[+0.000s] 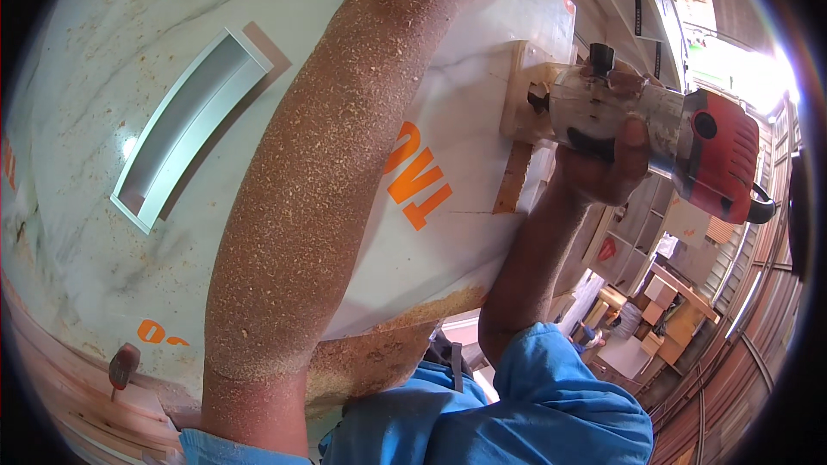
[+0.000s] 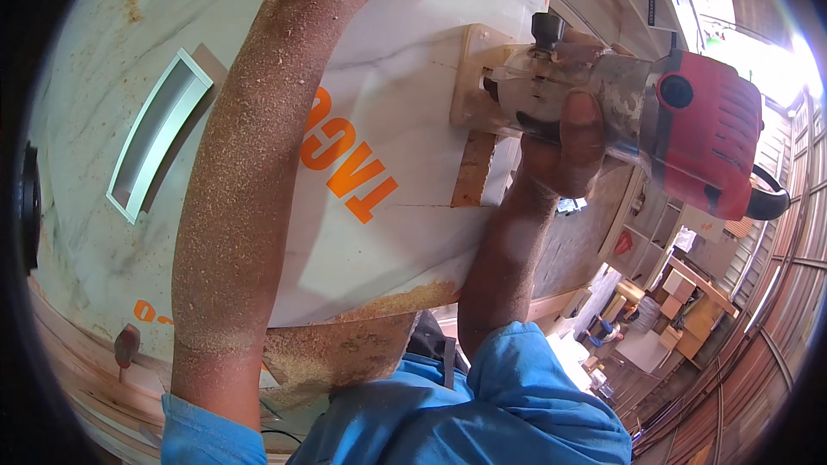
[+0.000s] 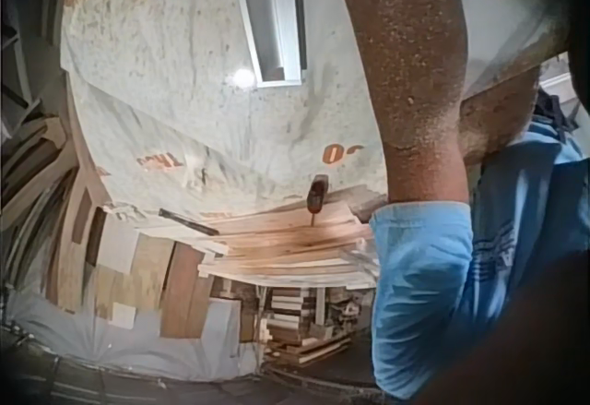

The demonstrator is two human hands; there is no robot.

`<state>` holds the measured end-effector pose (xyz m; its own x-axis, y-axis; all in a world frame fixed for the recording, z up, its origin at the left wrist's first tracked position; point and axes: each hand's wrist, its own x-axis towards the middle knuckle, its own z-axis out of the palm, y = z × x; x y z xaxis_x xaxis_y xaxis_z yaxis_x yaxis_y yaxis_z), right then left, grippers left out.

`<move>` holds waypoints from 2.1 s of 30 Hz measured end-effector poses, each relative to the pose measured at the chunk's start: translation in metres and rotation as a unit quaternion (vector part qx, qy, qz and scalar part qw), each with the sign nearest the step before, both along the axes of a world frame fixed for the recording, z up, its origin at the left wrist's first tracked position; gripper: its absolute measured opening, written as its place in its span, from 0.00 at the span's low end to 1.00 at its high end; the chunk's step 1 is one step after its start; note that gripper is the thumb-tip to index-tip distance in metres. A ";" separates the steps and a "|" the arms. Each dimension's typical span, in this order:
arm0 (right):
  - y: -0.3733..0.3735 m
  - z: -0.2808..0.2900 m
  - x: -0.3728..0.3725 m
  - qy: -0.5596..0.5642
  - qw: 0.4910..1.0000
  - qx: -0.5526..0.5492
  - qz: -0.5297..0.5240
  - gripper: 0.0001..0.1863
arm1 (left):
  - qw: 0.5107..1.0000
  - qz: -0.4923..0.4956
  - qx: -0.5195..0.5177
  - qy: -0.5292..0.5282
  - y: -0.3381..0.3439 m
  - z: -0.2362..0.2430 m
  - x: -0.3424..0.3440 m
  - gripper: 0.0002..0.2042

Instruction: The person uses a handheld router to cut a rectangular opening into a white board with orange lettering, then uses a small blade to refine the edges of the cut before placing a metallic handle into the opening.

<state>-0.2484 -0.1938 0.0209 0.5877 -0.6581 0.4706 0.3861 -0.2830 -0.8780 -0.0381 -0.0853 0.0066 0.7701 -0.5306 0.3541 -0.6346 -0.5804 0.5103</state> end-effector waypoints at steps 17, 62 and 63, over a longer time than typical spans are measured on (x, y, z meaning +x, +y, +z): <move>-0.007 -0.005 -0.006 0.027 0.993 -0.036 -0.109 0.35 | 1.000 0.003 0.012 0.001 0.001 0.004 0.000 0.20; 0.011 -0.004 0.007 0.016 0.999 0.014 -0.051 0.33 | 0.998 0.002 0.036 0.045 -0.002 0.008 -0.005 0.19; 0.008 -0.005 0.006 0.016 0.999 0.013 -0.047 0.33 | 0.999 0.009 0.032 0.035 -0.002 0.009 -0.005 0.19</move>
